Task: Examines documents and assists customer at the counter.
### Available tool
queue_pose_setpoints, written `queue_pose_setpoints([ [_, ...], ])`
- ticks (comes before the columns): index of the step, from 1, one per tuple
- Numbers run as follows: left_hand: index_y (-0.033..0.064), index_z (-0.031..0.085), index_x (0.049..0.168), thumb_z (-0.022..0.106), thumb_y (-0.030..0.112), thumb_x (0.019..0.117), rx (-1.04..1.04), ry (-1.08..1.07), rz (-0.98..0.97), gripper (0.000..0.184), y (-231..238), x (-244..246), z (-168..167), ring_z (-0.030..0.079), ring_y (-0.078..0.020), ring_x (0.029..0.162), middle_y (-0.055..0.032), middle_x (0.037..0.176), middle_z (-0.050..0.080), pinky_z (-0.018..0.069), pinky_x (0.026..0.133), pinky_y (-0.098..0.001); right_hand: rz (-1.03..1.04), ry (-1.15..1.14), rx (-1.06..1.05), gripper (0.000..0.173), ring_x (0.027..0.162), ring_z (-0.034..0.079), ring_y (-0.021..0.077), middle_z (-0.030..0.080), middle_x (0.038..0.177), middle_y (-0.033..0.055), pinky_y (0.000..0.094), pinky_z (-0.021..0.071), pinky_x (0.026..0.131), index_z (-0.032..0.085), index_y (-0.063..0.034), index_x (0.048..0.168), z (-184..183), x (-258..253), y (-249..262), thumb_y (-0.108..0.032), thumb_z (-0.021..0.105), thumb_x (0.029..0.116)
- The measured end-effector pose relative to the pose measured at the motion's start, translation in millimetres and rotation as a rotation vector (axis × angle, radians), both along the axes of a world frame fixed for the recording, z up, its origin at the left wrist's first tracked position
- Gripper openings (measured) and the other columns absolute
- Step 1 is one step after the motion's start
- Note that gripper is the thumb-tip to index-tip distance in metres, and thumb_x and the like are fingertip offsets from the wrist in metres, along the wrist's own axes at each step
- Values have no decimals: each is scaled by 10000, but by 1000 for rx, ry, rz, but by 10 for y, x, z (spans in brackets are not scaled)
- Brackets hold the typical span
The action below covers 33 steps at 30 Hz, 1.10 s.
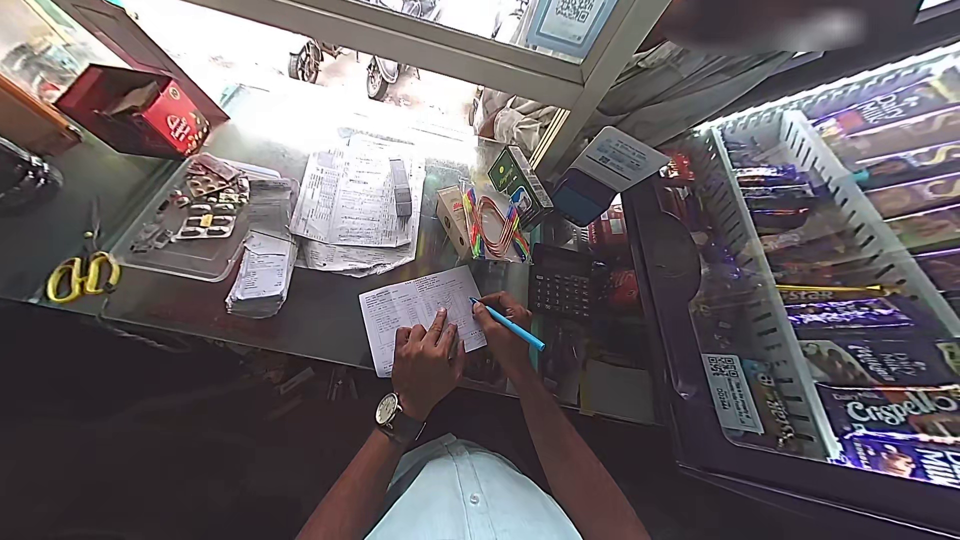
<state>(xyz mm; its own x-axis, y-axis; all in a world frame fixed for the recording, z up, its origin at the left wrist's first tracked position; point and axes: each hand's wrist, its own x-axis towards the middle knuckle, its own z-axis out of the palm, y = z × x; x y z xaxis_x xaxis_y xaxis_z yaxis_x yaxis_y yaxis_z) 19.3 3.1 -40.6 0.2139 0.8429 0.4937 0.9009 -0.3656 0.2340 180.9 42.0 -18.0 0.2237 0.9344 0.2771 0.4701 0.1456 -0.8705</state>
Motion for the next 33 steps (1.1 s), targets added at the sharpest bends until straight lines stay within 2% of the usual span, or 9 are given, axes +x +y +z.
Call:
queue_pose_setpoints([
  [8,207,801,1106,530,437,954,-8,3,1,387,-8,-34,1,667,-221,788,-11,1325,704,464,788,-456,25,35,17,86,658,676,43,727,770,3,234,569,627,739,-49,903,-1,-48,10,-116,697,869],
  [10,189,800,1110,512,461,974,-16,-28,-25,420,-8,18,-8,688,-260,828,-29,1328,702,479,818,-499,33,182,79,130,727,725,107,751,847,70,281,628,681,728,25,1000,45,-13,-48,-51,667,914],
  [12,182,805,1095,492,505,981,-15,-45,-35,465,0,16,-2,680,-281,830,-33,1323,705,455,814,-524,48,308,104,272,888,754,188,757,1020,144,340,648,778,656,93,1203,136,30,-133,-82,527,1041],
  [15,193,809,1096,492,525,972,-21,-37,-31,475,15,-18,-19,665,-277,809,-24,1332,700,434,809,-534,-125,28,200,367,997,751,189,762,1105,135,357,626,872,668,74,1187,251,361,-236,-157,398,1099],
  [17,195,810,1088,499,524,962,-21,-29,-27,470,10,-15,-23,668,-278,813,-23,1336,698,439,809,-530,-339,-219,170,318,994,722,182,745,1098,131,352,591,882,701,21,1178,269,761,-273,-152,454,1077],
  [19,188,811,1074,510,502,954,-20,-35,-31,452,11,-11,-8,667,-284,816,-32,1331,700,437,807,-528,-458,-349,120,301,1024,703,275,727,1116,175,425,572,897,698,8,1217,170,1157,-271,-115,517,1010],
  [21,186,813,1061,515,448,944,-11,-43,-33,413,29,21,3,669,-288,812,-41,1315,707,437,806,-527,-466,-411,115,301,1058,700,338,729,1141,202,465,560,918,696,35,1193,116,1406,-285,-56,511,973],
  [27,214,805,1086,538,376,945,-29,-12,-14,342,8,8,30,667,-263,823,-20,1314,707,451,819,-505,-370,-492,137,249,1104,692,341,731,1169,189,443,542,968,703,48,1102,-8,1436,-243,-98,526,1007],
  [33,214,803,1090,541,378,943,-40,-4,-15,342,-1,7,42,663,-259,812,-17,1325,701,447,819,-498,-406,-560,125,271,1123,659,352,733,1128,174,449,491,1025,703,11,1172,-3,1430,-256,-138,527,1028],
])
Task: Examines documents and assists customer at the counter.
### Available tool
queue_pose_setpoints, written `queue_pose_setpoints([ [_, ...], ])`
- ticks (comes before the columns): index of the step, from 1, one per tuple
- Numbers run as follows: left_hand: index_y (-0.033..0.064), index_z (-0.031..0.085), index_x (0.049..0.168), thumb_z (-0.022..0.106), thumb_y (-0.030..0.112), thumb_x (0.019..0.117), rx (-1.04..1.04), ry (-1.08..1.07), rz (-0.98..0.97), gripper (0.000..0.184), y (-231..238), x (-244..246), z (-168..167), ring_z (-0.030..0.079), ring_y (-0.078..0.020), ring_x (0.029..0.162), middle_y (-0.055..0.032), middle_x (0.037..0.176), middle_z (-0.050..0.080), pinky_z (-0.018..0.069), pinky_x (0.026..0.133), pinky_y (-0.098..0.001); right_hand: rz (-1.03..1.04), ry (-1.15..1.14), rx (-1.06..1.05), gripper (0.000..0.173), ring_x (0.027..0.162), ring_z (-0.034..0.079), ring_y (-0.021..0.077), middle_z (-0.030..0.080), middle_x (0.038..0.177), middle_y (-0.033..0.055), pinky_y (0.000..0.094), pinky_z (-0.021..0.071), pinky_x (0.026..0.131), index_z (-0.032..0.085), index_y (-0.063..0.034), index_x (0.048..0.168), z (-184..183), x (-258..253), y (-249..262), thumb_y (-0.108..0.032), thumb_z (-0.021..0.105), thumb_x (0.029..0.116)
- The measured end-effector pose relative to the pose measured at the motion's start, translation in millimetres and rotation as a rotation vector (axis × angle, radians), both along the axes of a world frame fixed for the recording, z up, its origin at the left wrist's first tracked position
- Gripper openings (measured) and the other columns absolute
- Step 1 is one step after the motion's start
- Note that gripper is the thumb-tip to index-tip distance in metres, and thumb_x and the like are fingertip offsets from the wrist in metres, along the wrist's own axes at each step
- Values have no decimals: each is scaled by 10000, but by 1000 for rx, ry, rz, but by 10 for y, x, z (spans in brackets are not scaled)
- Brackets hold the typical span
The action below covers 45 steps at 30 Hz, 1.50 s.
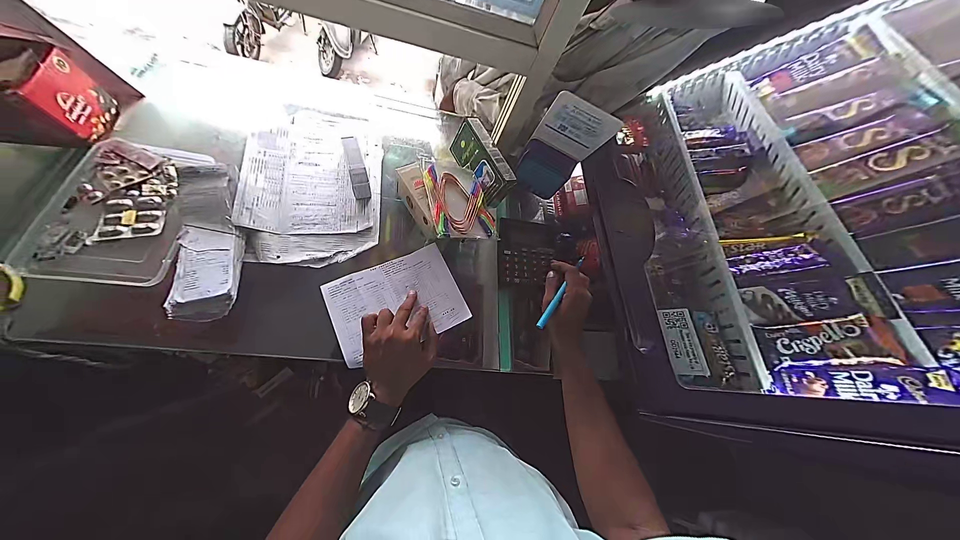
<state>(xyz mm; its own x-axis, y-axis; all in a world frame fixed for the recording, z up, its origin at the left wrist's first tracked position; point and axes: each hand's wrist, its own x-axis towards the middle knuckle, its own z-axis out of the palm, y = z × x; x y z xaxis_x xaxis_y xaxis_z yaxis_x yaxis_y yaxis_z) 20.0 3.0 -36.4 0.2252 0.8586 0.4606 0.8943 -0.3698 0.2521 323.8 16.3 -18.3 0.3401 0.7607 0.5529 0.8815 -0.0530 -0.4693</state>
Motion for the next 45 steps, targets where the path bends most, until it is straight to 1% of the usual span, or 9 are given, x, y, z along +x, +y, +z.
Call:
queue_pose_setpoints([
  [9,209,802,1067,576,391,946,-46,6,-17,315,3,-38,57,687,-269,852,-21,1330,698,483,809,-507,-15,-19,29,275,1099,669,342,740,1099,170,433,518,982,723,-2,1156,6,-17,2,-161,543,1022],
  [13,213,807,1054,542,413,951,-33,-25,-36,348,24,-25,9,674,-281,857,-14,1331,696,460,815,-532,139,23,94,250,1126,675,300,747,1131,122,444,519,1016,728,-8,1067,4,-26,-49,-102,511,985],
  [16,217,811,1047,503,427,949,15,-17,-20,385,32,-30,-35,667,-276,835,-19,1303,709,452,808,-522,292,63,31,273,1223,628,298,742,1194,71,503,418,1104,728,-52,1074,39,-201,21,-100,475,982],
  [21,227,816,1045,505,432,952,20,-3,-19,384,30,-41,-24,661,-258,816,-10,1309,708,450,801,-504,323,-47,-144,243,1299,572,257,733,1213,-39,555,333,1119,715,-155,1096,85,-349,155,-165,483,1026],
  [24,222,820,1039,509,427,947,28,-15,-22,384,22,-34,-22,658,-263,804,-14,1301,711,443,803,-513,302,16,-57,267,1234,614,307,761,1138,19,569,351,1090,748,-107,1052,254,-295,47,-102,490,982],
  [28,221,821,1036,513,420,943,30,-20,-11,378,20,-20,-29,653,-262,798,-14,1303,711,434,796,-516,200,75,116,256,1083,659,267,770,1045,49,468,426,1019,727,-67,934,159,-159,-126,-62,472,924],
  [34,218,817,1051,499,421,959,26,1,-23,388,22,-23,-20,656,-266,812,-21,1305,708,441,801,-505,203,-48,-15,238,1172,635,276,761,1122,-2,513,394,1056,745,-125,1038,1,-180,-133,-106,519,966],
  [39,221,806,1079,545,410,956,-12,4,-9,346,-16,-41,15,688,-272,875,-22,1323,701,481,833,-517,157,-74,48,237,1114,655,332,759,1089,87,535,417,1050,739,-47,1036,44,-151,-77,-126,522,979],
  [45,222,803,1112,554,385,946,15,22,3,341,-9,-13,3,662,-202,752,1,1336,697,468,695,-416,139,-73,62,241,1095,649,365,753,1102,142,528,399,1042,727,-3,1014,48,-171,-70,-132,524,992],
])
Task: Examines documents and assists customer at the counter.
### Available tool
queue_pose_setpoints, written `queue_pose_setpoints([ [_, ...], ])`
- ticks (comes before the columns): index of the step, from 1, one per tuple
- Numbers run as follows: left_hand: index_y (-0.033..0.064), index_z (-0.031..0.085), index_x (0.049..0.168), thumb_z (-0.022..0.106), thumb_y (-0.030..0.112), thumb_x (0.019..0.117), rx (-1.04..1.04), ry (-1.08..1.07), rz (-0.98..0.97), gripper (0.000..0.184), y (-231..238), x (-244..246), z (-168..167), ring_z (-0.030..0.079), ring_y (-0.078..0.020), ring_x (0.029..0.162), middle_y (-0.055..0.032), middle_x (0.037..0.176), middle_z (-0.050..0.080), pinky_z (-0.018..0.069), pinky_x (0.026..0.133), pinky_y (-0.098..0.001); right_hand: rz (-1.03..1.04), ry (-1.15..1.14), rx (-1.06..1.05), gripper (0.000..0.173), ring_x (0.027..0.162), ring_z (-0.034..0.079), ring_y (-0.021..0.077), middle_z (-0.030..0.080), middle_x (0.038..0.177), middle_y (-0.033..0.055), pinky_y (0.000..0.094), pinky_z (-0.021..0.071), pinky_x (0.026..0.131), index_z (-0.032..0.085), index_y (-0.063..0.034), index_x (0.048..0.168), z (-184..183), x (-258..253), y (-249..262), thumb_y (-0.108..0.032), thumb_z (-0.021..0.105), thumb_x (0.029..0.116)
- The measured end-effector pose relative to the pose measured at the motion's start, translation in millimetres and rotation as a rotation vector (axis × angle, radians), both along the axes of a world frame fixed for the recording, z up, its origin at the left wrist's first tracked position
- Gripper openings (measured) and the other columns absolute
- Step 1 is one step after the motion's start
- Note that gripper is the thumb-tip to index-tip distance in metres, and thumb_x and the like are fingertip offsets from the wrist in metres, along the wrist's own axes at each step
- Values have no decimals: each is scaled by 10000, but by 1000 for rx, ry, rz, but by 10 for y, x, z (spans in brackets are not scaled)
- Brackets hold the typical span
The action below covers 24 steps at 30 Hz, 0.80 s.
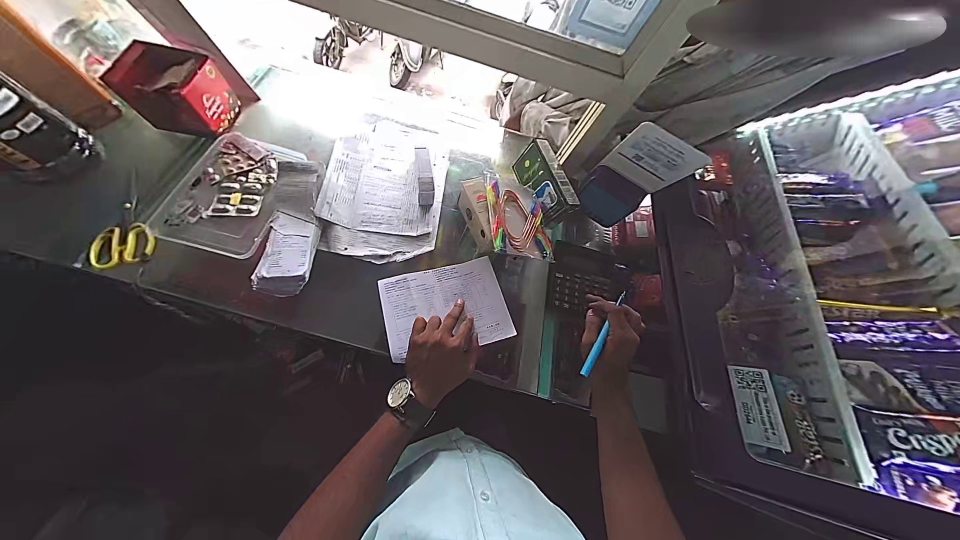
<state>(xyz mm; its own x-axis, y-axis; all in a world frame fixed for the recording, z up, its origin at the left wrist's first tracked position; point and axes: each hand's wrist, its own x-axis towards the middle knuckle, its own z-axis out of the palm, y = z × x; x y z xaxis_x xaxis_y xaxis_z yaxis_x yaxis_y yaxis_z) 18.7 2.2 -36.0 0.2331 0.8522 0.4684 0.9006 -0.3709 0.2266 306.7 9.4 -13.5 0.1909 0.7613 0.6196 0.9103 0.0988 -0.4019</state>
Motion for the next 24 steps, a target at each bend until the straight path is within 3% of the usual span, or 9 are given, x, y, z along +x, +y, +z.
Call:
queue_pose_setpoints([
  [5,235,804,1117,545,391,951,19,7,15,346,-10,-2,-25,639,-184,720,29,1335,699,447,690,-408,-5,-17,-39,244,1101,644,395,750,1105,144,553,407,1022,727,-12,1034,-5,-9,13,-134,519,994],
  [24,234,797,1110,540,407,944,-23,15,14,352,8,-5,10,637,-182,718,43,1374,674,446,682,-404,-34,-80,-50,239,1098,657,352,758,1111,121,534,402,1018,731,-19,1051,-10,-32,11,-139,529,1005],
])
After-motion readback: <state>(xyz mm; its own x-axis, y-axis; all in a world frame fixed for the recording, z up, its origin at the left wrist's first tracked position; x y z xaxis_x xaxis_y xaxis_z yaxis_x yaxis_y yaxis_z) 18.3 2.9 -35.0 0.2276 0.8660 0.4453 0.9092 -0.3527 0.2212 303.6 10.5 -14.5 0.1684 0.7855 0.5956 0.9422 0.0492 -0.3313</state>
